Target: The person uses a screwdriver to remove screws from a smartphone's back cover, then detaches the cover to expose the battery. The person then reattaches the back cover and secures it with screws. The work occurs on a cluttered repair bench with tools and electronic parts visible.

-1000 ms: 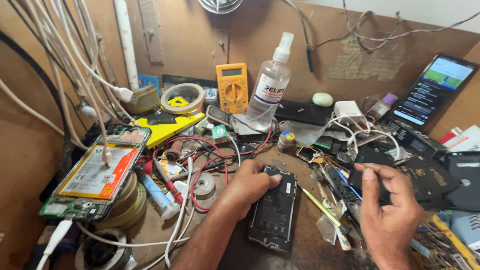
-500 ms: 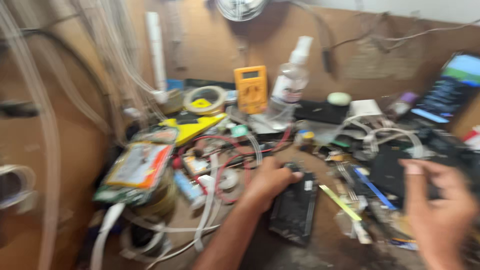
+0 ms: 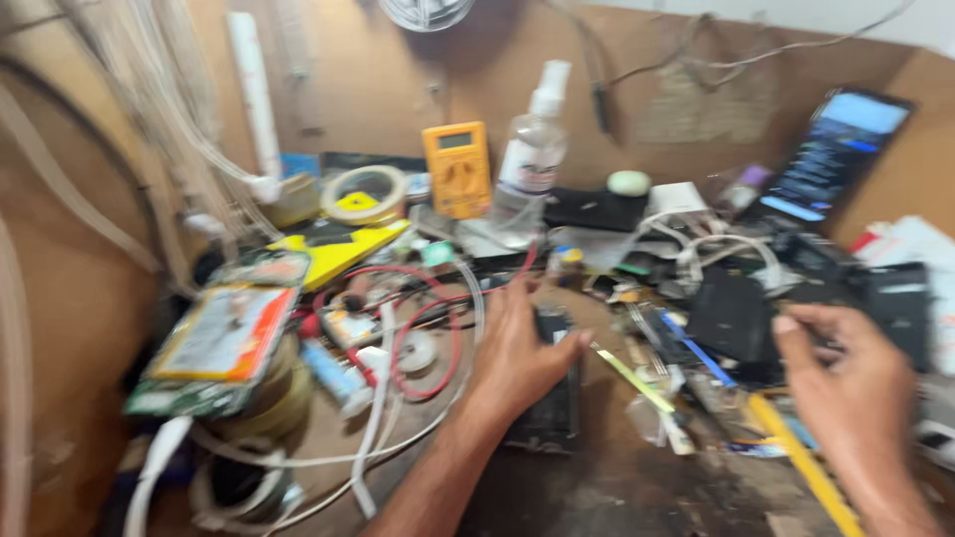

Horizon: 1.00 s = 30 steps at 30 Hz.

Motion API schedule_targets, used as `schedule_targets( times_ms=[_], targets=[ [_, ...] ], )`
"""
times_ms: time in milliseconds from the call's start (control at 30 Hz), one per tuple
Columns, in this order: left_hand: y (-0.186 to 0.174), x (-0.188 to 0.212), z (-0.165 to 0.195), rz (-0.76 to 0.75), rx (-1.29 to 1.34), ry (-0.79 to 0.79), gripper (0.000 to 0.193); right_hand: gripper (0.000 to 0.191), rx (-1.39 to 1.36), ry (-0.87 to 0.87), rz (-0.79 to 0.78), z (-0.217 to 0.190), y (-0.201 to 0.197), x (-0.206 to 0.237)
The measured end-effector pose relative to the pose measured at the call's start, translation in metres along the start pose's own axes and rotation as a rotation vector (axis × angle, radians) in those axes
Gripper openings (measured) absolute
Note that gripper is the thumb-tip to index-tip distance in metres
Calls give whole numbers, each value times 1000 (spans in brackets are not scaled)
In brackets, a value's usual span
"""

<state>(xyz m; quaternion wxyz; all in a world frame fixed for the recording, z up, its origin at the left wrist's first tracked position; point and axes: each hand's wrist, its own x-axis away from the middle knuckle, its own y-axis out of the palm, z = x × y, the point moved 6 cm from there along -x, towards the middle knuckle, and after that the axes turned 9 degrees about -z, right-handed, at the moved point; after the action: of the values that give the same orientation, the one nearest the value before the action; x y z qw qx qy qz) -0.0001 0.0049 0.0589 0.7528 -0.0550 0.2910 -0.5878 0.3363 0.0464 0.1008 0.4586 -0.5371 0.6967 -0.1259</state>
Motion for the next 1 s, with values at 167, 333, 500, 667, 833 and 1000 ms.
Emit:
schedule_targets(
  times_ms=[167,333,500,667,833,1000],
  targets=[
    [-2,11,22,-133,-248,-40,91,45,189,-56,20,-19,-1,-11],
    [-2,10,25,-155,-324,-87,84,50,433,244,-216,-1,15,-17],
    [-1,10,20,-118,-300,-62,88,49,423,453,-330,13,24,-19],
    [0,9,15,-117,-300,-93,79,43,360,557,-345,24,30,-19],
    [2,9,17,-109,-307,-63,79,41,321,427,-227,21,13,-19],
    [2,10,21,-94,-310,-41,85,40,188,412,-163,4,-5,-6]
  ],
)
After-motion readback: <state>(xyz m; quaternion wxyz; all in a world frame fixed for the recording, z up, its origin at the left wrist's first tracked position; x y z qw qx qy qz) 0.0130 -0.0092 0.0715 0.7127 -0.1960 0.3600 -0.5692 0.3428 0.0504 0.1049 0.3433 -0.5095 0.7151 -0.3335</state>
